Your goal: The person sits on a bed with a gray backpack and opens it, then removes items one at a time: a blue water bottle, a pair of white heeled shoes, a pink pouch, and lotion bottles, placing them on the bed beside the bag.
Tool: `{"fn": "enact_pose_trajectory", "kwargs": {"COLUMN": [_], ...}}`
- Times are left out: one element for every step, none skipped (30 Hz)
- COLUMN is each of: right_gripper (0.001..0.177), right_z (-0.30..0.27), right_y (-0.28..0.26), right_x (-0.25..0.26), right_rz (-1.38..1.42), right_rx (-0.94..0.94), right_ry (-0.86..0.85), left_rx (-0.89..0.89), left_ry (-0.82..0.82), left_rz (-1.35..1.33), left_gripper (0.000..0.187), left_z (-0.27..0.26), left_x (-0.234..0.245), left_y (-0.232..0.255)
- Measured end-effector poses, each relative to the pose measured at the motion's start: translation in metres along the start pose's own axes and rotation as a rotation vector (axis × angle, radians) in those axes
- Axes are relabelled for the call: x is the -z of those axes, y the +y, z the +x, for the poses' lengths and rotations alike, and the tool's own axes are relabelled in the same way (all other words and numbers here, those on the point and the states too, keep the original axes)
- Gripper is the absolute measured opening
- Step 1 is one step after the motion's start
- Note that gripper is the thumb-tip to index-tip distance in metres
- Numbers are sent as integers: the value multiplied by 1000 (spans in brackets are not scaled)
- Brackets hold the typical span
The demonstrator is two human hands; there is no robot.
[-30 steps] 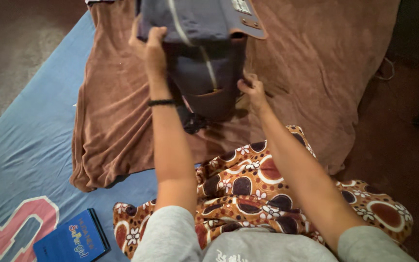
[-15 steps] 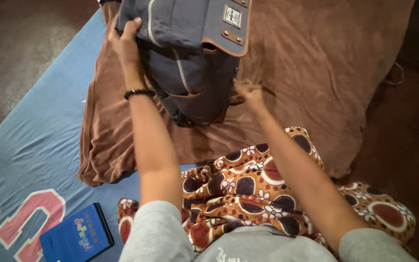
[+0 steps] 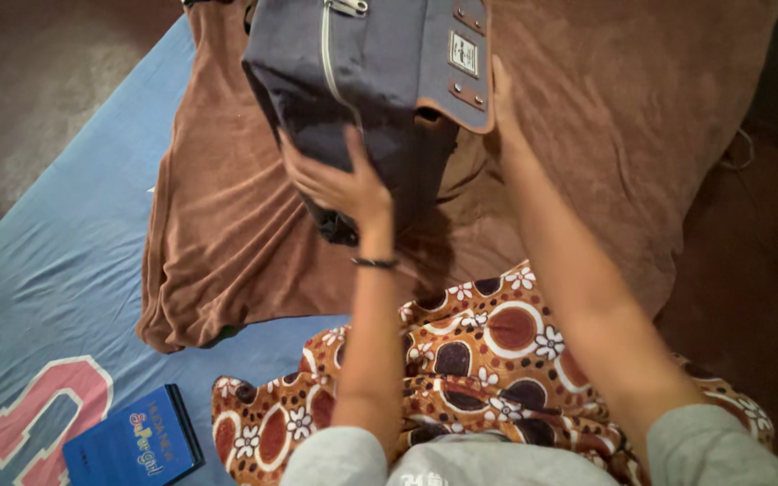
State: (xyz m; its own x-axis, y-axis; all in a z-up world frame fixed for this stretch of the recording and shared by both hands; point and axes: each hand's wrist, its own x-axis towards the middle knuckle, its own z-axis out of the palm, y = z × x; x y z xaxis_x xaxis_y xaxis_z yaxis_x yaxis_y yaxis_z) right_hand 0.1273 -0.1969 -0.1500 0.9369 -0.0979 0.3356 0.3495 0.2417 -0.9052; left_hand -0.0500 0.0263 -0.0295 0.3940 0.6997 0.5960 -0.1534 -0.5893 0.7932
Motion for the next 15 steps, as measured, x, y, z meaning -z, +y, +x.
{"fn": "enact_pose_trajectory", "kwargs": {"right_gripper": [36,36,37,40,45,50,58,66,74,75,77,80,83,86,90], "right_z": [5,11,18,26,33,39,50,64,73,82,91,97,98,98,99], "right_y": [2,4,7,8,6,4,0,-4,-7,-8,-8,-9,-9,-9,-9], "right_x": [6,12,17,24,30,35,38,38,36,28,16,5,-3,-10,-16], "right_rz": [-21,-41,-61,38,137,236,279,322,365,363,361,359,301,241,179], "right_rx": [-7,-15,-22,-77,-128,-180,-242,-305,-368,-301,-235,-168,-262,-357,-449], "right_ry": [-20,-40,-62,-81,-101,-121,-105,-88,-70,-164,-258,-351,-295,-240,-188], "left_rx": [91,182,272,261,247,232,250,268,286,291,298,305,307,310,312], "left_ry": [-62,-125,-186,-225,-262,-299,-330,-361,-391,-397,-404,-411,-413,-414,-414], "left_rz": [12,23,34,30,21,13,33,52,73,83,96,108,111,113,112], "left_gripper": [99,113,128,139,151,163,165,166,168,168,168,168,168,168,168], "left_z": [-13,-24,-30,-34,-36,-37,-36,-35,-34,-33,-33,-32,-32,-32,-32], "left_x": [2,4,5,6,10,13,16,17,19,18,19,19,18,18,18], "left_y": [2,5,6,8,9,11,13,14,15,16,17,17,18,18,18]}}
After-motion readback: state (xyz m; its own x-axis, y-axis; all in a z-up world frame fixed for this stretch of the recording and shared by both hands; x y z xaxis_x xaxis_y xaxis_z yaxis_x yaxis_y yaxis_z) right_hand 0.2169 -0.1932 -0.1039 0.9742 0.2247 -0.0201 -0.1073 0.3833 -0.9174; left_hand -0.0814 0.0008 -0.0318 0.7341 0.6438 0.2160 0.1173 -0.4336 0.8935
